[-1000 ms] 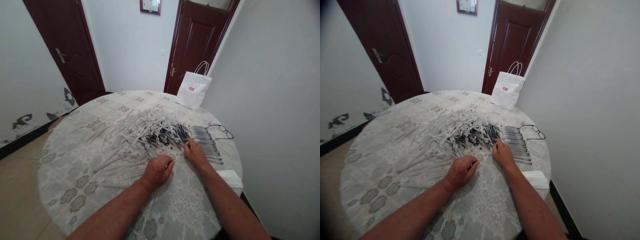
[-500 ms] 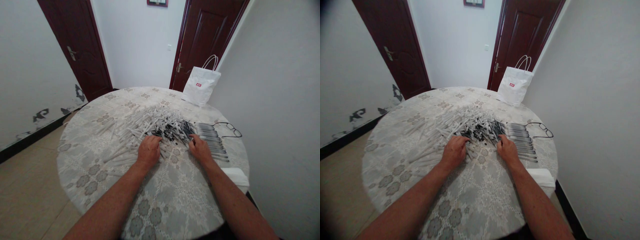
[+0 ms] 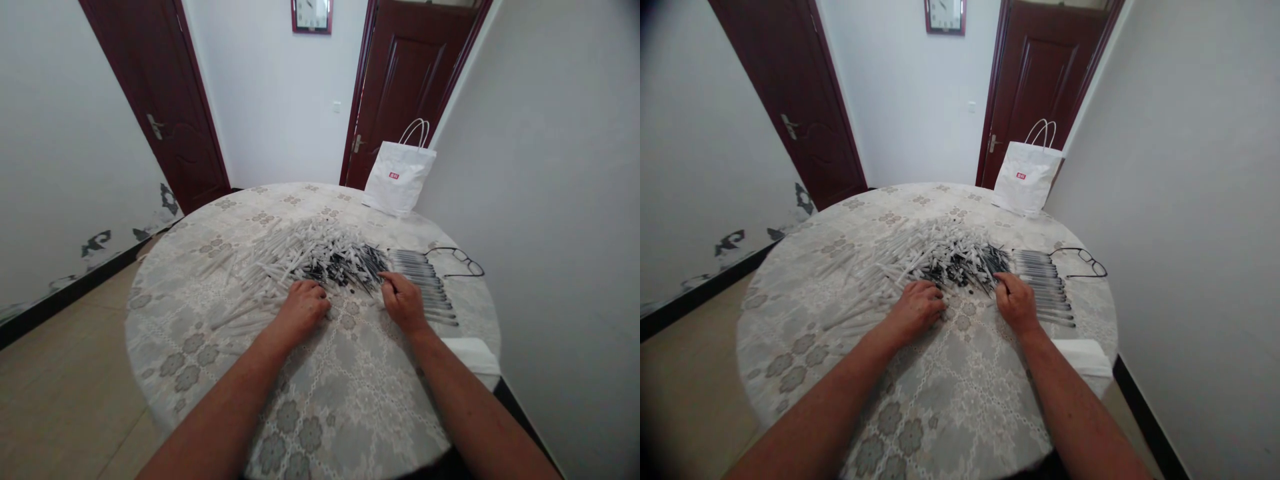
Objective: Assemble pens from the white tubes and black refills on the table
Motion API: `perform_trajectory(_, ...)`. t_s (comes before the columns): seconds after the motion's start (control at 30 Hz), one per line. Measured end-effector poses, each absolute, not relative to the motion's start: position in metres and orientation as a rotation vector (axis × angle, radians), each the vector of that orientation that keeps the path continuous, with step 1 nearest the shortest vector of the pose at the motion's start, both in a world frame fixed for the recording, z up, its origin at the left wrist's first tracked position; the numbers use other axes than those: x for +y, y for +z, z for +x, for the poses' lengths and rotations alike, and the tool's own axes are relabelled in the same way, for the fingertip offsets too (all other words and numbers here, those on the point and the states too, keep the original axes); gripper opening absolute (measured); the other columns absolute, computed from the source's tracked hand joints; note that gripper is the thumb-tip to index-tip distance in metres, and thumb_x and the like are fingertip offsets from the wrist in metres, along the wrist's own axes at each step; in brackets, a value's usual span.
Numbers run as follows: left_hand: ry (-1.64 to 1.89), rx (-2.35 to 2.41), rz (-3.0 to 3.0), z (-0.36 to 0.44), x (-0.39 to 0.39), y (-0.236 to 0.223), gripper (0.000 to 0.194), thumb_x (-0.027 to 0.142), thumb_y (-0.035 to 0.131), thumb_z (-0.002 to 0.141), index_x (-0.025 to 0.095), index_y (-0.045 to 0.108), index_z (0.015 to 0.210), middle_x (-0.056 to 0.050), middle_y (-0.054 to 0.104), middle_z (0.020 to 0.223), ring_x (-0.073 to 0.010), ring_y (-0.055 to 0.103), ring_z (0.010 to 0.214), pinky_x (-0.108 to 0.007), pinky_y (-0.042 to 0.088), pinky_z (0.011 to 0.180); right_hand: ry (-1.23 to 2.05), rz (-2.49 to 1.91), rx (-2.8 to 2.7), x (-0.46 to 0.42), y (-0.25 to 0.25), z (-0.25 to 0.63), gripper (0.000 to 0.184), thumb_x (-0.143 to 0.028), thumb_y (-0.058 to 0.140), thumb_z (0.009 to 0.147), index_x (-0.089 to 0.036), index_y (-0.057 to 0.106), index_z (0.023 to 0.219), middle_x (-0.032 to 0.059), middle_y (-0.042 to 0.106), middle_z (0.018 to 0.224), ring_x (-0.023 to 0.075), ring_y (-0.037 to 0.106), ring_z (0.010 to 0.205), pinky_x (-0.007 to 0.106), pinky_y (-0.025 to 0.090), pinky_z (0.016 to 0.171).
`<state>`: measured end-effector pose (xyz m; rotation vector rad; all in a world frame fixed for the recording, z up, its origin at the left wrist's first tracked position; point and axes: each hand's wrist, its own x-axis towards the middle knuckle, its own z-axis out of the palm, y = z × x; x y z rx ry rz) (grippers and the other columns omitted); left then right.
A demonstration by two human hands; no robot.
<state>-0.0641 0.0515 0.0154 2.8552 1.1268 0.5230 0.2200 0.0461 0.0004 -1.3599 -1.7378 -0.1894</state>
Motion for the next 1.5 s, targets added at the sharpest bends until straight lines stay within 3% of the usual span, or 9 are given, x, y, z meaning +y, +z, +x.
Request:
perform_trajectory(0.17,0.894,0.996,2.814,-0.061,0.059,0.008,0.015,0.023,0.059,0.092,0.023,0.073,0.099,-0.009,0.071,0.097,-0.0238,0.06,0.107,-0.041,0.043,0.096,-0.087,-1.397,-1.69,0.039,0.01,0.215,0.03,-0.024,0.046,0.091,-0.02,0.073,0.102,0.0083,0.075,0.093,0.0217,0.069,0.085,0.033,0.053,0.085)
perform_trajectory(0.4,1.412,0.937,2.422,-0.05,0.045,0.019,0.02,0.021,0.052,0.097,0.02,0.063,0.114,-0.01,0.071,0.11,-0.0215,0.064,0.109,-0.04,0.049,0.099,-0.007,-1.271,-1.709,0.024,0.022,0.202,0.026,-0.024,0.05,0.092,-0.021,0.071,0.107,0.0066,0.074,0.088,0.0203,0.068,0.077,0.032,0.053,0.076)
perform_trajectory(0.57,1.245,0.955,1.981,-0.04,0.025,0.028,0.03,0.027,0.046,0.102,0.023,0.053,0.13,-0.008,0.07,0.112,-0.017,0.069,0.096,-0.033,0.054,0.088,0.066,-1.116,-1.906,0.01,0.029,0.184,0.027,-0.02,0.053,0.093,-0.023,0.067,0.115,0.0067,0.074,0.094,0.0202,0.069,0.082,0.032,0.053,0.079)
perform_trajectory(0.7,1.172,0.83,1.802,-0.03,0.018,0.029,0.02,0.031,0.049,0.1,0.021,0.06,0.113,-0.01,0.065,0.124,-0.0159,0.067,0.091,-0.028,0.054,0.076,0.196,-1.099,-2.101,0.006,0.027,0.172,0.018,-0.021,0.053,0.092,-0.023,0.066,0.104,0.005,0.072,0.087,0.0179,0.066,0.073,0.029,0.05,0.073)
perform_trajectory(0.87,1.126,0.837,1.7,-0.028,0.017,0.032,0.017,0.03,0.053,0.097,0.018,0.063,0.105,-0.005,0.066,0.094,-0.0148,0.062,0.081,-0.027,0.052,0.075,0.57,-1.084,-2.062,0.003,0.026,0.167,0.007,-0.028,0.056,0.093,-0.023,0.061,0.096,0.0013,0.068,0.076,0.0153,0.06,0.064,0.026,0.046,0.063)
perform_trajectory(0.97,1.025,0.754,1.655,-0.031,0.016,0.035,0.019,0.033,0.053,0.097,0.017,0.062,0.103,-0.003,0.064,0.088,-0.0138,0.06,0.077,-0.026,0.05,0.072,0.798,-1.091,-1.776,0.007,0.025,0.169,0.014,-0.035,0.055,0.095,-0.022,0.06,0.098,0.001,0.068,0.077,0.0143,0.059,0.063,0.025,0.046,0.059)
perform_trajectory(1.13,0.741,0.599,1.648,-0.029,0.009,0.035,0.022,0.035,0.052,0.097,0.017,0.063,0.104,-0.002,0.061,0.082,-0.0129,0.058,0.072,-0.026,0.048,0.069,1.102,-1.072,-1.347,0.025,0.019,0.179,0.036,-0.046,0.058,0.093,-0.02,0.06,0.118,0.001,0.066,0.081,0.0109,0.053,0.053,0.022,0.042,0.045)
perform_trajectory(1.33,0.631,0.638,1.751,-0.026,0.004,0.033,0.021,0.032,0.051,0.097,0.018,0.064,0.105,0.0,0.059,0.079,-0.0121,0.055,0.07,-0.024,0.045,0.066,1.339,-0.964,-1.164,0.029,0.018,0.19,0.027,-0.043,0.071,0.084,-0.018,0.065,0.093,-0.0035,0.06,0.066,0.0079,0.048,0.046,0.019,0.036,0.041)
perform_trajectory(1.5,0.651,0.641,1.707,-0.027,0.007,0.034,0.021,0.033,0.051,0.097,0.017,0.064,0.102,0.0,0.058,0.078,-0.0112,0.053,0.067,-0.023,0.044,0.063,1.36,-0.902,-1.146,0.027,0.023,0.194,0.027,-0.042,0.074,0.083,-0.02,0.062,0.09,-0.0035,0.061,0.065,0.0088,0.05,0.048,0.018,0.036,0.041)
